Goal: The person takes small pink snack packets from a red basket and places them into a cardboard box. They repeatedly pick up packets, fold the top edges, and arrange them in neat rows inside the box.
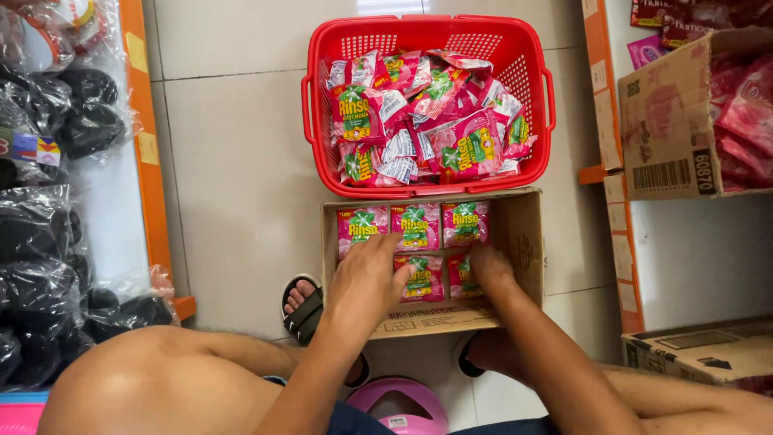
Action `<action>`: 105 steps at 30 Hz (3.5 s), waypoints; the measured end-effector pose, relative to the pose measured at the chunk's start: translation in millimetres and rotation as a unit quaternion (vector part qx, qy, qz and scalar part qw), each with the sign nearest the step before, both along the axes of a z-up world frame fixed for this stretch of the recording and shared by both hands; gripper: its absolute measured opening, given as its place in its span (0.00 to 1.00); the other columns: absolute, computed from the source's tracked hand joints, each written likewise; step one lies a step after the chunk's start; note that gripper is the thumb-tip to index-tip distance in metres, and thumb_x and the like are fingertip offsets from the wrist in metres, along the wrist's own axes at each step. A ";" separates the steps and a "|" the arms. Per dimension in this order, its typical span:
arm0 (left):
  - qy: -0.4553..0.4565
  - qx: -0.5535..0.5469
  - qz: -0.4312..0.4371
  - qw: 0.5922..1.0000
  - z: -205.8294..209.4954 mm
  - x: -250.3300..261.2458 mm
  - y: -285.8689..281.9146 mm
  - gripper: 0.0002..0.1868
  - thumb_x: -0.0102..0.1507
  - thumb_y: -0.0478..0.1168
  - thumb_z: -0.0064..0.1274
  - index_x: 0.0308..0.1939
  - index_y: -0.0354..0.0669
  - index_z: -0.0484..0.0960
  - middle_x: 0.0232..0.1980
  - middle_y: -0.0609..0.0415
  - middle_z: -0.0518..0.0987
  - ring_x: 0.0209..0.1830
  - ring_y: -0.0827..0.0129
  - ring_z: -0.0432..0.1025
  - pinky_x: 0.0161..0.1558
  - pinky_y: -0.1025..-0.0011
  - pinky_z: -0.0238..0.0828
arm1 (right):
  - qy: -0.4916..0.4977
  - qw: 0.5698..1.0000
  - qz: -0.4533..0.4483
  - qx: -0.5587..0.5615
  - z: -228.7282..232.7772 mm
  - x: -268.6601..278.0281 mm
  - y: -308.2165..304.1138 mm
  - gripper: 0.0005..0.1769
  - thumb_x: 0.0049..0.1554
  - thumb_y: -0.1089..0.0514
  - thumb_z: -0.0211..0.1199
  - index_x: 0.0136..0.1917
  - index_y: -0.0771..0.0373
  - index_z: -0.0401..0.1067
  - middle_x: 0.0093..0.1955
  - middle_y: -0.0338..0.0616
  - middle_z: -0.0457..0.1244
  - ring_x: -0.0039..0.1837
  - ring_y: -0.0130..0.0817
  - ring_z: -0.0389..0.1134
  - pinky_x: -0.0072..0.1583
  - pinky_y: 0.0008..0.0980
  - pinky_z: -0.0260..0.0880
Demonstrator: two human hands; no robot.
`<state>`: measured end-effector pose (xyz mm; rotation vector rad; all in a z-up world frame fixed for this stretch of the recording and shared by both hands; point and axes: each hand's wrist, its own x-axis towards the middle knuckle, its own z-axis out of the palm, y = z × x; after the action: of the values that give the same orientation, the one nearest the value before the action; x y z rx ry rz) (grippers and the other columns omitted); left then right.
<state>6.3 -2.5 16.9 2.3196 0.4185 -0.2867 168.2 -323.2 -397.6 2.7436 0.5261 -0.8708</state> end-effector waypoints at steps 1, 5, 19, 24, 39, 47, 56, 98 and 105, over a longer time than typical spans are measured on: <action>0.000 0.000 0.002 1.000 -0.9 -0.7 -0.5 0.25 0.64 0.43 0.57 0.64 0.41 0.77 0.53 0.42 0.79 0.53 0.41 0.77 0.51 0.50 0.77 | 0.000 1.000 0.002 0.000 10.7 -5.5 8.4 0.14 0.59 0.61 0.52 0.49 0.60 0.80 0.44 0.56 0.72 0.48 0.62 0.75 0.41 0.64 0.73; 0.018 0.008 -0.010 1.000 -6.4 -0.9 -1.0 0.25 0.64 0.44 0.57 0.64 0.42 0.76 0.53 0.43 0.79 0.53 0.41 0.77 0.49 0.49 0.77 | 0.256 0.966 0.015 -0.020 126.0 -23.2 52.5 0.31 0.54 0.51 0.67 0.66 0.67 0.69 0.60 0.61 0.68 0.65 0.56 0.70 0.62 0.51 0.73; 0.092 0.016 -0.054 0.994 -29.9 -9.2 -6.3 0.26 0.63 0.46 0.57 0.64 0.43 0.76 0.55 0.43 0.78 0.54 0.38 0.76 0.49 0.42 0.77 | 0.304 0.946 0.095 -0.067 163.6 9.8 67.3 0.30 0.56 0.43 0.61 0.61 0.68 0.76 0.56 0.61 0.70 0.60 0.51 0.73 0.58 0.46 0.76; 0.094 0.011 -0.056 0.994 -21.8 -5.8 -3.6 0.26 0.64 0.46 0.55 0.64 0.43 0.75 0.56 0.43 0.78 0.55 0.38 0.76 0.50 0.42 0.77 | 0.376 0.847 -0.204 0.314 352.8 55.9 127.5 0.13 0.61 0.60 0.63 0.53 0.73 0.74 0.40 0.58 0.70 0.41 0.41 0.73 0.44 0.36 0.79; 0.092 -0.016 -0.052 0.994 -11.0 -5.0 -1.3 0.25 0.65 0.45 0.54 0.66 0.43 0.74 0.57 0.41 0.77 0.55 0.37 0.75 0.51 0.42 0.76 | -0.071 0.881 -0.192 0.427 298.1 115.7 161.0 0.38 0.52 0.54 0.75 0.72 0.62 0.65 0.63 0.61 0.66 0.69 0.60 0.66 0.69 0.54 0.65; 0.049 -0.018 -0.047 0.998 -9.0 -9.6 0.0 0.25 0.64 0.42 0.56 0.64 0.37 0.76 0.56 0.37 0.78 0.53 0.34 0.76 0.50 0.41 0.76 | -0.131 0.883 -0.125 0.434 311.1 105.2 147.3 0.11 0.55 0.40 0.74 0.42 0.45 0.79 0.45 0.34 0.71 0.60 0.44 0.70 0.71 0.42 0.60; 0.002 -0.161 0.122 0.979 53.5 3.5 4.2 0.32 0.68 0.46 0.54 0.72 0.31 0.66 0.62 0.29 0.74 0.62 0.36 0.72 0.59 0.44 0.73 | 0.081 0.604 -0.318 0.726 377.5 16.4 158.6 0.10 0.61 0.59 0.67 0.55 0.63 0.73 0.43 0.37 0.69 0.46 0.27 0.72 0.52 0.28 0.76; -0.070 -0.247 0.138 0.956 41.4 -3.6 6.1 0.26 0.60 0.43 0.66 0.58 0.32 0.79 0.49 0.34 0.82 0.49 0.43 0.79 0.51 0.56 0.76 | 0.281 0.675 -0.190 0.655 393.0 -57.5 146.3 0.09 0.52 0.64 0.73 0.48 0.66 0.80 0.43 0.44 0.72 0.46 0.29 0.69 0.51 0.33 0.73; -0.034 -0.332 0.204 0.921 24.7 -3.6 6.1 0.30 0.55 0.47 0.71 0.57 0.34 0.84 0.52 0.38 0.85 0.53 0.54 0.79 0.52 0.62 0.77 | 0.277 0.609 -0.247 0.701 336.4 -48.2 136.7 0.13 0.49 0.64 0.76 0.47 0.64 0.76 0.41 0.40 0.71 0.43 0.25 0.69 0.50 0.27 0.68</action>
<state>2.8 3.6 41.6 1.5314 0.6418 -0.1138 120.1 -186.5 -61.2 4.0619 0.7792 -2.2797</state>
